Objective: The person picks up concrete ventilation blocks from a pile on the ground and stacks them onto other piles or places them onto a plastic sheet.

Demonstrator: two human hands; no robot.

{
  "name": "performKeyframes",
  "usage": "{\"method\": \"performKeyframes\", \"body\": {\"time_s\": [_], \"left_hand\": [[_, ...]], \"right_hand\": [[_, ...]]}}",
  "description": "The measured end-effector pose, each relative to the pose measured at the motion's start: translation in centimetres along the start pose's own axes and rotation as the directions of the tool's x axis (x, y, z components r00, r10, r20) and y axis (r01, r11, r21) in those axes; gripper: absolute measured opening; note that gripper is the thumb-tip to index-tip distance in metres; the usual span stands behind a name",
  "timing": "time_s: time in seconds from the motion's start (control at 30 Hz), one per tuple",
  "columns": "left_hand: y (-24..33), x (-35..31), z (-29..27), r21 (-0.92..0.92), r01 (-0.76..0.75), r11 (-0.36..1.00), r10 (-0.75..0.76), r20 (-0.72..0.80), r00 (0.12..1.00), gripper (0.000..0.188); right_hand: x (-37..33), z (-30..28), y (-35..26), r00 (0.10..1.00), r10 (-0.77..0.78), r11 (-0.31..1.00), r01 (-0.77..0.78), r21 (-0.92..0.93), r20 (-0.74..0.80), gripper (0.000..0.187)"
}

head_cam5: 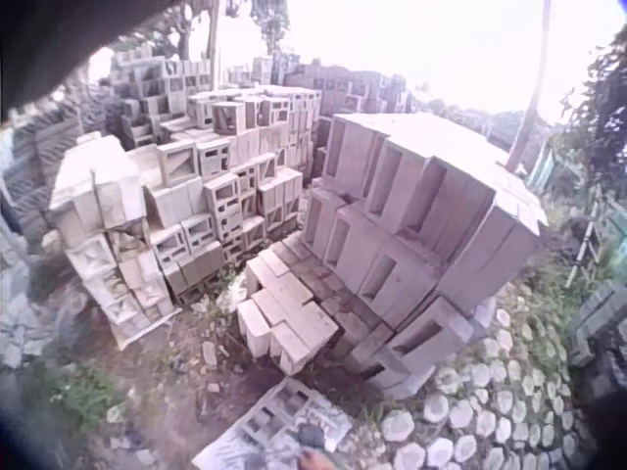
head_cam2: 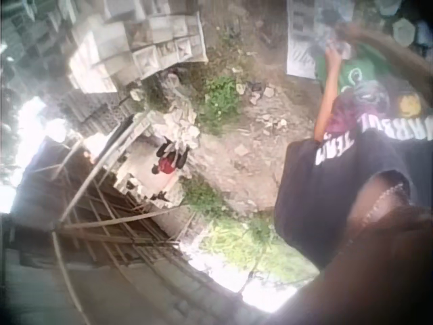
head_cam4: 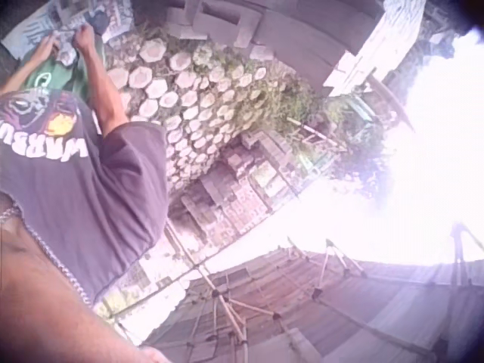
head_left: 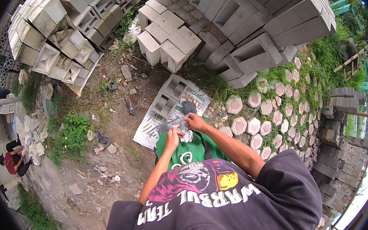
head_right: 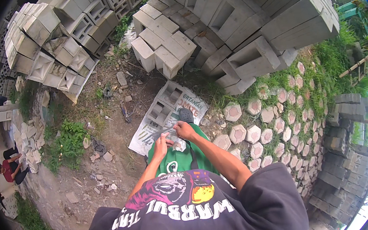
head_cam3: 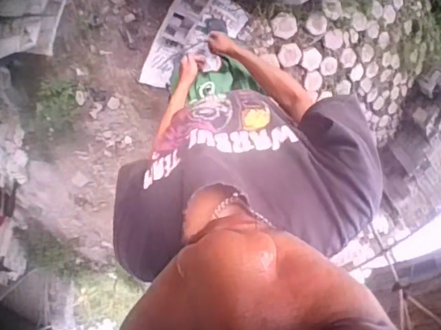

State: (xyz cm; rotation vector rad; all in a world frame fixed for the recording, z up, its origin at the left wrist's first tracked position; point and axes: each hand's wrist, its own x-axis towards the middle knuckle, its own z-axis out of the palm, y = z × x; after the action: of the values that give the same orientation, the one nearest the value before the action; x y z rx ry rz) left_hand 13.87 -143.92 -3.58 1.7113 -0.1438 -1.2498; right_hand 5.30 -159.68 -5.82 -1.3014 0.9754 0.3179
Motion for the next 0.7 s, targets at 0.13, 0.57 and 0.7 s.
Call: {"method": "performKeyframes", "body": {"time_s": [0.13, 0.57, 0.7], "left_hand": [[0.7, -0.8, -4.7, 0.043, -0.086, 0.995, 0.078, 0.163, 0.984, 0.058], [5.9, -5.6, -11.6, 0.423, -0.315, 0.85, 0.2, 0.295, 0.934, 0.031], [6.5, -7.1, -7.7, 0.314, -0.336, 0.888, 0.22, 0.353, 0.909, 0.023]], "right_hand": [[-5.7, 2.5, -1.9, 0.977, -0.178, 0.983, 0.181, 0.014, -0.114, 0.022], [-17.5, 7.4, 2.5, 0.85, -0.189, 0.927, 0.319, 0.196, -0.491, 0.035], [-17.6, 6.4, 2.1, 0.767, -0.224, 0.823, 0.479, 0.305, -0.601, 0.02]]}}
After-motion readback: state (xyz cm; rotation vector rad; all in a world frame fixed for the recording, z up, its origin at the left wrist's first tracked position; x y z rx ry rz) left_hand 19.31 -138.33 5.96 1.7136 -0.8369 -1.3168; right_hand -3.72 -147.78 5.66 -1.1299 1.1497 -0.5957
